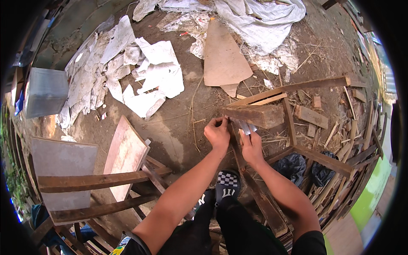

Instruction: The person sits on the ground and uses a curved blade to sharpen a small wooden stick, then uses a hammer to tap the stick into a wooden frame. The person continues to sharpen the blade and adjust the stick within the frame.

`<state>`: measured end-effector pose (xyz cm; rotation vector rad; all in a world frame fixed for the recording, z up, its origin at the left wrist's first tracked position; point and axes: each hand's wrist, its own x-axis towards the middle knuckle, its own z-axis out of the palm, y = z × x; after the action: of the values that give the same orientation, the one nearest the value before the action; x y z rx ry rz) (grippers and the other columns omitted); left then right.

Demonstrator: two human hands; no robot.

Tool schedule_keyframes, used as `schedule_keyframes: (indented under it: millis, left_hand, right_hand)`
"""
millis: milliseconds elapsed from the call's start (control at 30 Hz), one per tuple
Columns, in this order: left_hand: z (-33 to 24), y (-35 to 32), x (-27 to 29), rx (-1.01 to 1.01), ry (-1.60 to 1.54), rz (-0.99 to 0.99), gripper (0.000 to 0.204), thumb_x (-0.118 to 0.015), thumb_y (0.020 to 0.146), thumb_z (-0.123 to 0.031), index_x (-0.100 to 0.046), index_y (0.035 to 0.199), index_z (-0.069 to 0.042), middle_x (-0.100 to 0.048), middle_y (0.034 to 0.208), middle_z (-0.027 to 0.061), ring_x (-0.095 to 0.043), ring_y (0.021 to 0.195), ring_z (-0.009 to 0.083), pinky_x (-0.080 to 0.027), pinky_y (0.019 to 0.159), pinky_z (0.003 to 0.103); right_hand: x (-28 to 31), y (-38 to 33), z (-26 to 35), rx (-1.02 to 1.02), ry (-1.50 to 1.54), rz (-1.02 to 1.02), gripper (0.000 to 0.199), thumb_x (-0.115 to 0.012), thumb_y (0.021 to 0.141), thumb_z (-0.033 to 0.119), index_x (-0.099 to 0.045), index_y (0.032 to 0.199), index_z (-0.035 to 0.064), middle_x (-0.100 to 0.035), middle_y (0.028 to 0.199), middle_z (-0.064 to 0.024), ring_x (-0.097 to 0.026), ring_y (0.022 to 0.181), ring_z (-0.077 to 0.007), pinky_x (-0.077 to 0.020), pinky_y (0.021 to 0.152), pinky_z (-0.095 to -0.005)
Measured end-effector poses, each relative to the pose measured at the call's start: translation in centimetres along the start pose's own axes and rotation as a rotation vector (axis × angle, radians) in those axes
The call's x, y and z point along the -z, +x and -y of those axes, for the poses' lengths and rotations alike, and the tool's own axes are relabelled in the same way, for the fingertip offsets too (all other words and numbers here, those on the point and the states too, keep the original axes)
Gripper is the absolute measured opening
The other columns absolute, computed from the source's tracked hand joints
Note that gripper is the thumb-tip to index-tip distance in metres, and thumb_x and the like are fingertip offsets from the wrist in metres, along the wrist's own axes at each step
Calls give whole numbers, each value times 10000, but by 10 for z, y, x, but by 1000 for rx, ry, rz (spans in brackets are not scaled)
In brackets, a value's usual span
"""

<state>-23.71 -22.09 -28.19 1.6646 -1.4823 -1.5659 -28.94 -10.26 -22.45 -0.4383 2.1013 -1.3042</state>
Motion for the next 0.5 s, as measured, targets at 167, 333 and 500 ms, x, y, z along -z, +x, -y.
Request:
schedule_keyframes:
  millis: [167,333,500]
  left_hand:
    - [-2,1,4,-2,13,-11,178,-766,943,-101,-784,965,76,-721,720,80,-624,563,99,-505,527,278]
    - [-7,0,5,41,-9,30,192,-772,941,-102,-780,966,88,-730,730,90,-650,572,105,-523,531,276]
    - [-19,0,9,54,-17,75,187,-763,940,-85,-772,952,102,-727,731,92,-653,579,114,-524,531,281]
  right_hand:
    - [8,-4,-3,64,79,31,241,-506,1039,154,-637,992,-42,-571,648,-125,-570,565,-249,-418,543,-398]
    - [1,-1,-3,56,17,5,228,-506,1030,143,-643,1012,-39,-585,653,-139,-583,565,-268,-427,547,-403]
    - [-3,-5,3,117,-65,-9,222,-517,1024,158,-626,1019,-36,-589,650,-160,-595,575,-327,-440,556,-432]
